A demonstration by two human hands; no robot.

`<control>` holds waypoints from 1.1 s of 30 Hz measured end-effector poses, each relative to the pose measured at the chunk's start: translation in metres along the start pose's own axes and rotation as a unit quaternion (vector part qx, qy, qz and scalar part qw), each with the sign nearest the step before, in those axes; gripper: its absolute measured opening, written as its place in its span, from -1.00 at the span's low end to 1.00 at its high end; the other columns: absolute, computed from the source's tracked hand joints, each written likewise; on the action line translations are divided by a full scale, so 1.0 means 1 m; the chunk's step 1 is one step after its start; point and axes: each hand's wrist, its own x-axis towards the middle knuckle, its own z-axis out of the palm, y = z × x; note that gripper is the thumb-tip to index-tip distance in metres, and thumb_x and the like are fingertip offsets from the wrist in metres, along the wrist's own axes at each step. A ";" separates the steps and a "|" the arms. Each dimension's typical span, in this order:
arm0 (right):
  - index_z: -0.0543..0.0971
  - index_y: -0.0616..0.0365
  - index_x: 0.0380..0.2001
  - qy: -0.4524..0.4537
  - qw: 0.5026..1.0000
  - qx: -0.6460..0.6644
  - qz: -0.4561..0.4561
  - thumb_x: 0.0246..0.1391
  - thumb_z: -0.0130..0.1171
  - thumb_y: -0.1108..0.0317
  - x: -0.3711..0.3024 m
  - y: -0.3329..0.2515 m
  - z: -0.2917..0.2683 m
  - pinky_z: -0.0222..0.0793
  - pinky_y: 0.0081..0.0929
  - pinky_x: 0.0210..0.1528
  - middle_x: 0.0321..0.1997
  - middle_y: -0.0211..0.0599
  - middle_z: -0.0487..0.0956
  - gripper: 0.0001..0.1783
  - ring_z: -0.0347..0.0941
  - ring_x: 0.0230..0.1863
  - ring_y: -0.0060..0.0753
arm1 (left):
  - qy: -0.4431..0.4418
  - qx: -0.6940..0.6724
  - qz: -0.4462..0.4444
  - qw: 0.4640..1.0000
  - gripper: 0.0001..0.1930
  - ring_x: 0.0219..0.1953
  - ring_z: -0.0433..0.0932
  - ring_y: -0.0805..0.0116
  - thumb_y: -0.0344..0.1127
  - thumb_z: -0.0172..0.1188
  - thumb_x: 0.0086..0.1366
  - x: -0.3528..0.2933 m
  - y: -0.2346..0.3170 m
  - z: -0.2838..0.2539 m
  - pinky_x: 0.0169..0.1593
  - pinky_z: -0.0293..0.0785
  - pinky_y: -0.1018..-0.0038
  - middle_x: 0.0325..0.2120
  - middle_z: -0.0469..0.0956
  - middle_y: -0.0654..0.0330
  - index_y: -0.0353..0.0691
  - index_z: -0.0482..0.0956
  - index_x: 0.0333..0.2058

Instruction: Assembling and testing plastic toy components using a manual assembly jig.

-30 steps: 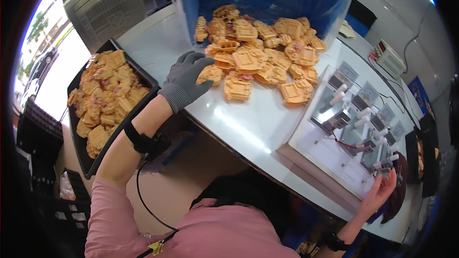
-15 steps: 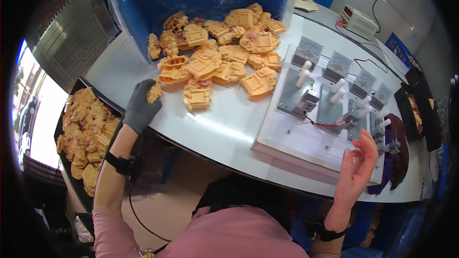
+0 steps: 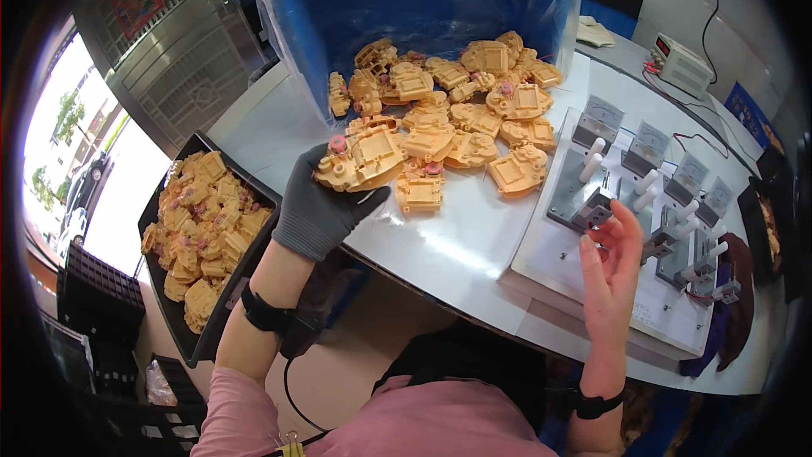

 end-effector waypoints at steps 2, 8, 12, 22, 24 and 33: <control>0.34 0.08 0.33 0.014 1.000 -0.004 -0.001 0.23 0.22 0.49 0.001 0.002 0.004 0.36 -0.53 0.06 0.14 -0.28 0.39 -0.38 0.40 0.05 -0.48 | 0.028 0.027 -0.018 0.999 -0.54 0.20 0.52 0.19 -0.10 0.06 0.43 -0.003 -0.015 0.033 0.07 0.62 0.24 0.14 0.55 0.07 -0.16 0.43 0.21; 0.41 0.10 0.28 0.012 0.999 -0.039 -0.024 0.22 0.26 0.42 0.001 0.000 0.005 0.40 -0.46 0.05 -0.01 -0.34 0.52 -0.44 0.46 0.04 -0.47 | -0.073 -0.112 -0.145 0.980 -0.53 0.12 0.54 0.29 0.00 0.06 0.46 0.021 -0.053 0.054 -0.16 0.63 0.42 0.11 0.55 0.14 -0.11 0.43 0.21; 0.49 0.13 0.14 -0.008 1.000 -0.004 -0.010 0.17 0.32 0.43 -0.001 0.002 0.000 0.41 -0.52 -0.02 -0.11 -0.37 0.55 -0.53 0.48 -0.09 -0.52 | -0.072 -0.090 -0.156 0.981 -0.47 0.12 0.53 0.31 0.11 0.10 0.45 0.029 -0.076 0.087 -0.24 0.64 0.49 0.11 0.54 0.17 -0.06 0.41 0.24; 0.52 0.13 0.06 -0.022 1.000 0.010 -0.017 0.11 0.36 0.41 -0.001 -0.001 -0.002 0.42 -0.51 -0.05 -0.14 -0.35 0.53 -0.56 0.47 -0.19 -0.51 | -0.062 -0.072 -0.214 0.972 -0.43 -0.12 0.67 0.33 0.08 0.26 0.36 0.069 -0.091 0.092 -0.23 0.69 0.52 -0.13 0.62 0.08 -0.26 0.47 0.11; 0.52 0.12 0.06 -0.021 1.000 0.004 -0.022 0.11 0.36 0.40 -0.002 -0.001 -0.002 0.42 -0.49 -0.05 -0.13 -0.34 0.53 -0.56 0.47 -0.19 -0.49 | -0.085 -0.070 -0.241 0.964 -0.43 -0.18 0.68 0.33 0.14 0.19 0.38 0.077 -0.094 0.086 -0.27 0.69 0.49 -0.14 0.63 0.09 -0.23 0.48 0.11; 0.52 0.12 0.07 -0.021 0.999 -0.004 -0.029 0.11 0.37 0.38 -0.003 -0.004 -0.003 0.41 -0.47 -0.06 -0.12 -0.32 0.52 -0.55 0.45 -0.19 -0.47 | -0.145 -0.078 -0.289 0.943 -0.40 -0.23 0.71 0.30 0.21 -0.07 0.47 0.088 -0.096 0.085 -0.29 0.67 0.40 -0.15 0.66 0.09 -0.21 0.46 0.15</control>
